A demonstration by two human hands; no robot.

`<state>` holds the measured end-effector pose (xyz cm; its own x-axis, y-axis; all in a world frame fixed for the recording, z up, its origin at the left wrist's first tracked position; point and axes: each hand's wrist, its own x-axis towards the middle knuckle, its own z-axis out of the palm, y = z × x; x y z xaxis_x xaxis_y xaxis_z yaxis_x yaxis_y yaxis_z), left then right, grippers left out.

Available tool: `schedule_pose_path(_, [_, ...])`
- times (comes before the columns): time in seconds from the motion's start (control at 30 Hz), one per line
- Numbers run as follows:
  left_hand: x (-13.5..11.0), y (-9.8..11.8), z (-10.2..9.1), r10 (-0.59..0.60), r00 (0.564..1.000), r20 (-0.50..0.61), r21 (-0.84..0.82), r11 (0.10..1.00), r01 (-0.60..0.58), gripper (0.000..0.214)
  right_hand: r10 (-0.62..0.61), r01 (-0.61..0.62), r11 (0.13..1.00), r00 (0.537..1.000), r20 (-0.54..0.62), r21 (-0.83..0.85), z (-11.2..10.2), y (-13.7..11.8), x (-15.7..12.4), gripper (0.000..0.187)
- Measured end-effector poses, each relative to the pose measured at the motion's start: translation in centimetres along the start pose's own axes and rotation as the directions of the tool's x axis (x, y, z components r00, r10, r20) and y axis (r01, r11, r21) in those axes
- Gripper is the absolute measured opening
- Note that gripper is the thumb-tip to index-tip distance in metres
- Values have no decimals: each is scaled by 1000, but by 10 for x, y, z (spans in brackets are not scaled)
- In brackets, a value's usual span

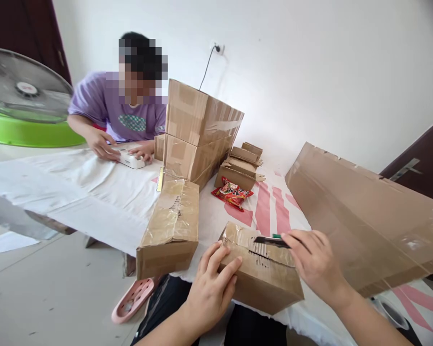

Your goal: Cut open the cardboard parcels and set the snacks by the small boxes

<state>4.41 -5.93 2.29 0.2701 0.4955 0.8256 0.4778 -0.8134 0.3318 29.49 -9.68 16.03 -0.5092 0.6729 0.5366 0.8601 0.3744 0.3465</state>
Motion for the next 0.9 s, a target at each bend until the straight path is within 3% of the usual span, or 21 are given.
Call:
schedule_pose_path(0.13, [0, 1, -2, 4, 1000, 17, 12, 1000, -4, 39, -123, 123, 992, 992, 13, -12, 10, -35, 35, 40])
schedule_pose_path(0.3, [0, 1, -3, 10, 1000, 25, 31, 999, -11, 40, -177, 176, 982, 984, -10, -61, 20, -44, 45, 44])
schedule_pose_path(0.6, [0, 0, 1, 18, 1000, 17, 23, 1000, -18, 38, -306, 291, 937, 951, -50, -196, 14, -37, 26, 27])
schedule_pose_path(0.73, [-2, -1, 1, 28, 999, 30, 31, 999, -29, 39, -313, 302, 930, 950, -17, -209, 12, -32, 16, 30])
schedule_pose_path(0.9, [-2, -2, 0, 30, 999, 42, 37, 999, -31, 40, -281, 289, 938, 957, 68, -191, -9, -7, -10, 37])
